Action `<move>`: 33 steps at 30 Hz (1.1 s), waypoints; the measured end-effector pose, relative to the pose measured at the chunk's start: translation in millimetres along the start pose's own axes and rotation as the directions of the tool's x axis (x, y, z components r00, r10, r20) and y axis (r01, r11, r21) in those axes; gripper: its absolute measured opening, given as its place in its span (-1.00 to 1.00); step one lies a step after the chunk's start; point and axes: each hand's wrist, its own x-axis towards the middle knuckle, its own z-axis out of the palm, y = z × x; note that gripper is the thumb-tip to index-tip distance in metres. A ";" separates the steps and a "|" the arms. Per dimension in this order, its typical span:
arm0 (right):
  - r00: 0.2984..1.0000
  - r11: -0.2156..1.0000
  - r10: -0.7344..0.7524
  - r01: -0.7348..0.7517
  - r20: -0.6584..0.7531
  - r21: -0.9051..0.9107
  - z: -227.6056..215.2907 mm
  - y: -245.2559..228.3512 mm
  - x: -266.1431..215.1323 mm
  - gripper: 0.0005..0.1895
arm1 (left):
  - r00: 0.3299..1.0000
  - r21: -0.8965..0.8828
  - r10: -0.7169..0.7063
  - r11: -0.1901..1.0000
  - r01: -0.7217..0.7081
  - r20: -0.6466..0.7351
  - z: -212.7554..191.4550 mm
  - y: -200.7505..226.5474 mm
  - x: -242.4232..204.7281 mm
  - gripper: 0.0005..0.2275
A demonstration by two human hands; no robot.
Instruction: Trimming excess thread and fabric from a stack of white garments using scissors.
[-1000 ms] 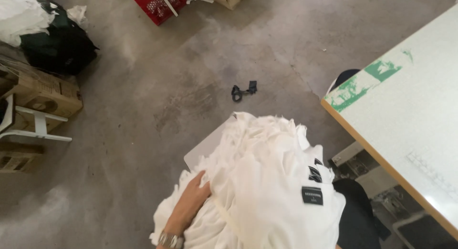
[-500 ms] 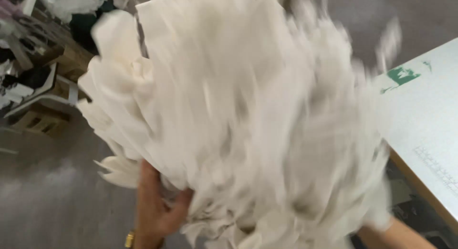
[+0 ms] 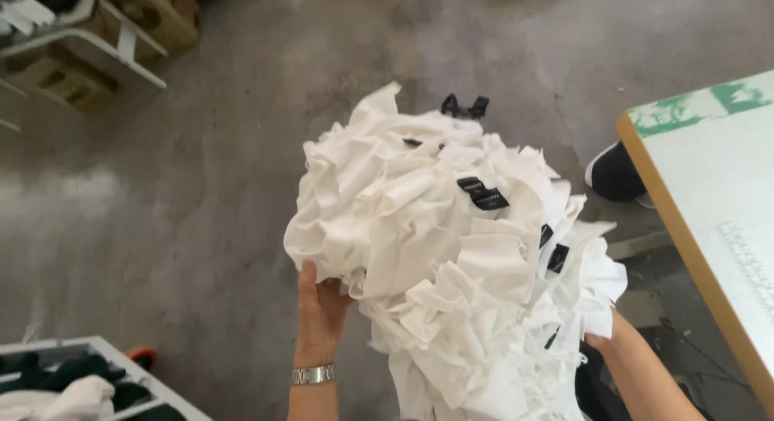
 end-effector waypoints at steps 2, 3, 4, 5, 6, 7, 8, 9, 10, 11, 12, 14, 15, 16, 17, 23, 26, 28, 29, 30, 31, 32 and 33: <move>0.999 0.999 -0.040 0.039 -0.027 -0.019 -3.2 -38.7 -17.6 -0.58 | 0.990 0.101 0.058 0.994 -0.045 -0.126 22.9 24.2 7.1 -0.22; 0.998 0.998 -0.057 0.056 -0.038 -0.037 -12.3 -54.7 -28.1 -0.57 | 0.959 0.202 0.112 0.978 -0.059 -0.261 32.7 34.0 8.8 -0.20; 0.996 0.995 -0.082 0.079 -0.047 -0.056 -12.5 -81.6 -36.9 -0.55 | 0.957 0.195 0.122 0.978 -0.071 -0.263 42.1 43.7 15.8 -0.20; 0.993 0.992 -0.106 0.102 -0.057 -0.074 -7.4 -106.4 -48.4 -0.54 | 0.979 0.158 0.035 0.987 -0.003 -0.200 51.1 53.8 22.8 -0.15; 0.992 0.990 -0.114 0.108 -0.062 -0.092 -7.0 -117.4 -72.0 -0.52 | 0.989 0.134 -0.064 0.988 0.082 -0.134 58.2 62.5 26.5 -0.09; 0.992 0.990 -0.112 0.106 -0.060 -0.093 -12.7 -128.2 -82.0 -0.52 | 0.988 0.135 -0.067 0.987 0.086 -0.137 47.8 53.1 41.5 -0.09; 0.955 0.964 -0.238 0.210 -0.177 -0.165 -19.3 -139.9 -90.4 -0.58 | 0.998 0.227 0.061 0.972 -0.055 -0.022 41.6 45.2 61.0 -0.26; 0.888 0.922 -0.363 0.298 -0.282 -0.248 -27.4 -151.7 -98.5 -0.63 | 0.978 0.298 0.178 0.933 -0.202 0.106 37.0 37.5 80.8 -0.40; 0.884 0.926 -0.360 0.299 -0.299 -0.232 -20.8 -180.1 -103.6 -0.63 | 0.975 0.301 0.183 0.929 -0.215 0.128 39.1 29.4 100.8 -0.40; 0.823 0.864 -0.502 0.486 -0.266 -0.128 -14.9 -209.0 -108.4 -0.43 | 0.976 0.342 0.167 0.917 -0.206 0.141 39.6 33.8 117.5 -0.38; 0.738 0.766 -0.625 0.642 -0.253 -0.018 -7.7 -232.4 -115.2 -0.14 | 0.980 0.387 0.135 0.904 -0.182 0.146 37.4 34.1 129.0 -0.35; 0.600 0.587 -0.790 0.799 -0.123 0.129 68.9 -202.3 -5.5 -0.31 | 0.986 0.470 0.079 0.872 -0.139 0.146 32.4 29.4 154.9 -0.31; 0.389 0.368 -0.921 0.882 -0.013 0.296 112.7 -174.1 38.6 -0.31 | 0.988 0.508 0.055 0.853 -0.120 0.141 29.5 30.4 169.3 -0.28; 0.386 0.364 -0.922 0.884 -0.019 0.292 136.1 -154.0 14.8 -0.31 | 0.990 0.542 0.038 0.834 -0.105 0.133 28.1 30.8 185.1 -0.25; 0.719 0.606 -0.694 0.568 0.022 0.557 161.4 -134.0 -8.6 -0.24 | 0.992 0.575 0.022 0.813 -0.091 0.125 25.8 31.7 201.0 -0.22; 0.365 0.356 -0.786 0.927 0.498 -0.118 183.0 -41.7 -54.4 -0.51 | 0.996 0.735 -0.077 0.672 0.091 -0.052 -18.8 26.3 216.7 -0.03; 0.283 0.237 -0.869 0.958 0.406 -0.160 187.1 6.8 -17.2 -0.65 | 0.964 0.785 0.267 0.600 -0.156 -0.012 29.8 78.4 144.2 -0.12; 0.278 0.225 -0.872 0.959 0.404 -0.174 169.0 -1.2 -15.1 -0.68 | 0.813 0.781 0.580 0.483 -0.395 0.052 78.9 105.3 85.3 -0.25; 0.163 0.157 -0.893 0.986 0.419 -0.049 152.0 -25.3 -31.6 -0.65 | 0.732 0.748 0.592 0.303 -0.591 0.338 93.2 109.2 73.7 -0.37; 0.052 0.094 -0.904 0.992 0.425 0.079 133.4 -45.0 -50.5 -0.63 | 0.600 0.642 0.539 0.135 -0.755 0.591 106.4 110.3 58.9 -0.49; 0.069 0.113 -0.898 0.991 0.435 0.077 133.0 -41.5 -60.2 -0.63 | 0.614 0.646 0.529 0.153 -0.748 0.586 119.2 94.5 55.5 -0.49; 0.092 0.138 -0.879 0.988 0.468 0.065 133.6 -48.2 -61.2 -0.53 | 0.670 0.688 0.380 0.108 -0.717 0.638 137.0 84.4 57.5 -0.26; 0.115 0.163 -0.859 0.985 0.499 0.052 132.8 -54.8 -63.3 -0.43 | 0.713 0.722 0.221 0.052 -0.690 0.666 156.0 75.2 58.0 -0.03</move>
